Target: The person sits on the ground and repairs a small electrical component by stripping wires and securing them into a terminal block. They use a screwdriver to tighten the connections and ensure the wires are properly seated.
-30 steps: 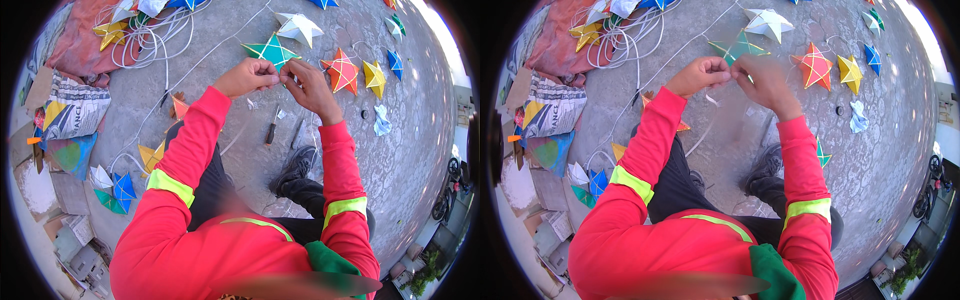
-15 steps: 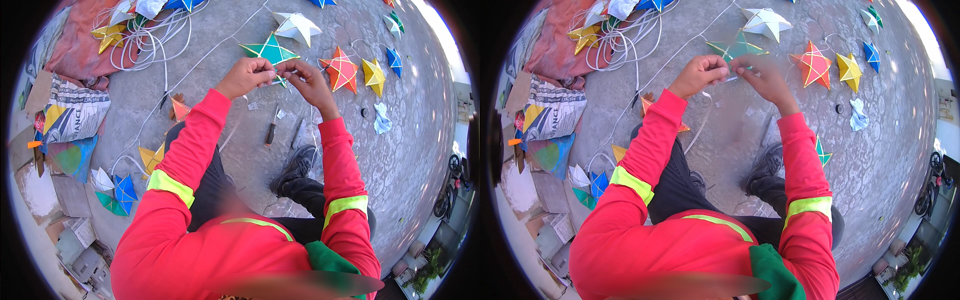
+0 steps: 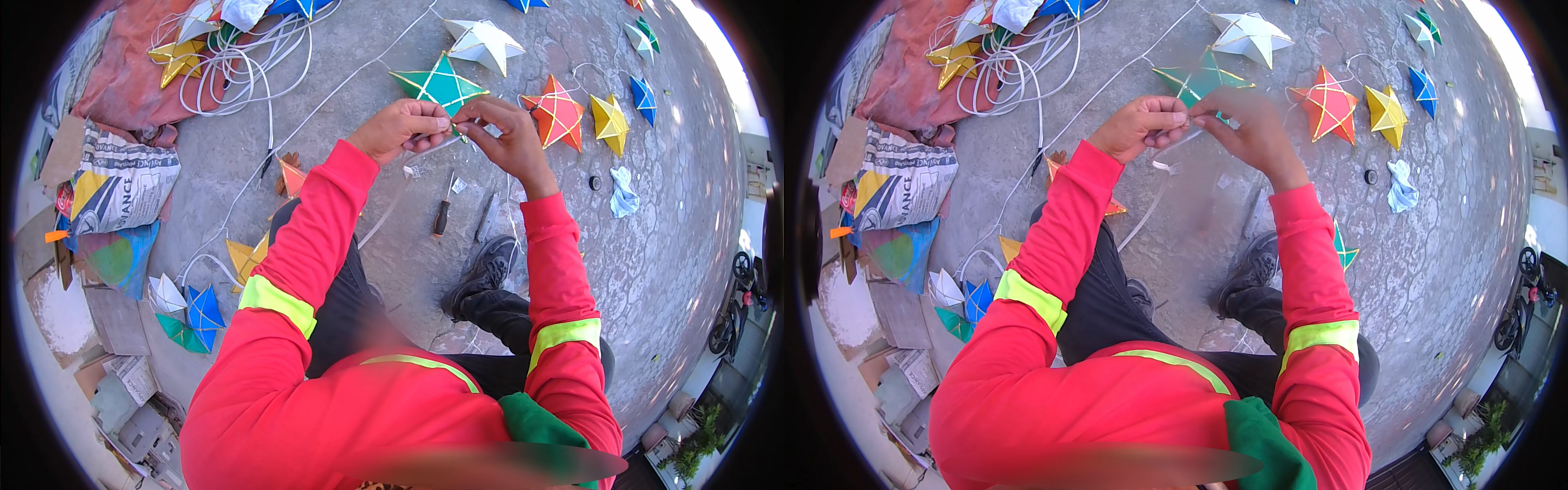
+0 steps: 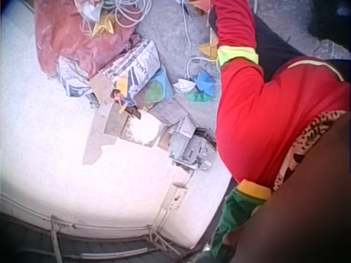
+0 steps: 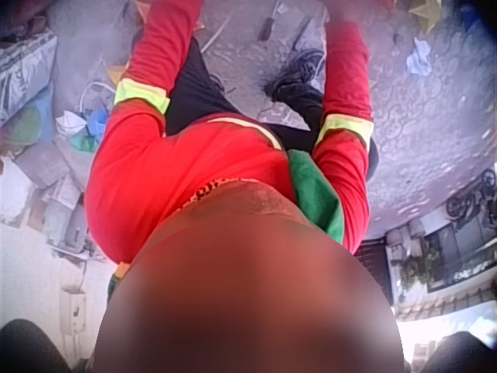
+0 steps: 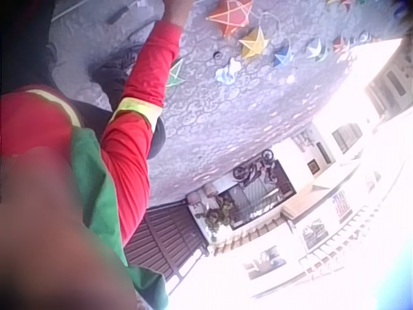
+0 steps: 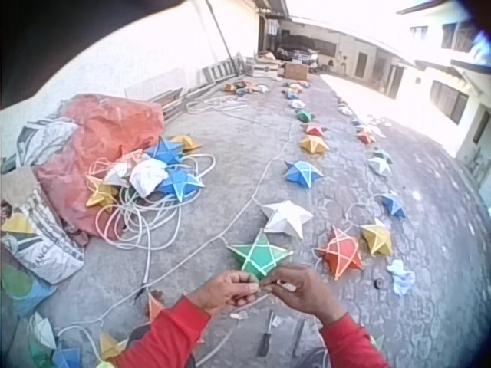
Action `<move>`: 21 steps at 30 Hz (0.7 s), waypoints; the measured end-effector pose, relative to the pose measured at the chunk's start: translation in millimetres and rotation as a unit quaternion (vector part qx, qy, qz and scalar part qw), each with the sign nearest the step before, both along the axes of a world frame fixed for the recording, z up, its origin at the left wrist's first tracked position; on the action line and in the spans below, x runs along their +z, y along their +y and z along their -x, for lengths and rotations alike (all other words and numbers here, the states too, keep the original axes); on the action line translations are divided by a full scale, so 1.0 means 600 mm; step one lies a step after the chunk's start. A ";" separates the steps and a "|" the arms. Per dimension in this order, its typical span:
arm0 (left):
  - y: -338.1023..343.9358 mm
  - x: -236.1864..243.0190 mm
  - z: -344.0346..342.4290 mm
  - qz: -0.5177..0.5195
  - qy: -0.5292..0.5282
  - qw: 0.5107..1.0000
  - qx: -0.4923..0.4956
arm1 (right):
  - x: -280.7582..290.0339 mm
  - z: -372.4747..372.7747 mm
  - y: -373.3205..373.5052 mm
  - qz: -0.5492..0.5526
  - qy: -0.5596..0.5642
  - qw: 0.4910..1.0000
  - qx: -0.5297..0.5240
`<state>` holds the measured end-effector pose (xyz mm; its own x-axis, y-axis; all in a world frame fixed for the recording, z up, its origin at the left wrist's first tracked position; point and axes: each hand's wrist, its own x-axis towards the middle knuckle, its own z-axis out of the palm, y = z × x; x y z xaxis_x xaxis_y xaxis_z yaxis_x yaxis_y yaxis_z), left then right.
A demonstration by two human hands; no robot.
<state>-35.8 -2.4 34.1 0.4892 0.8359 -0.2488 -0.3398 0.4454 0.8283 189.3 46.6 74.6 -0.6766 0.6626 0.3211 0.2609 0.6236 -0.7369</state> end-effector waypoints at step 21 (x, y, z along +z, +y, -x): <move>-0.001 -0.038 -0.075 -0.079 -0.004 0.937 0.342 | -0.095 0.041 -0.039 0.367 0.275 0.876 -0.151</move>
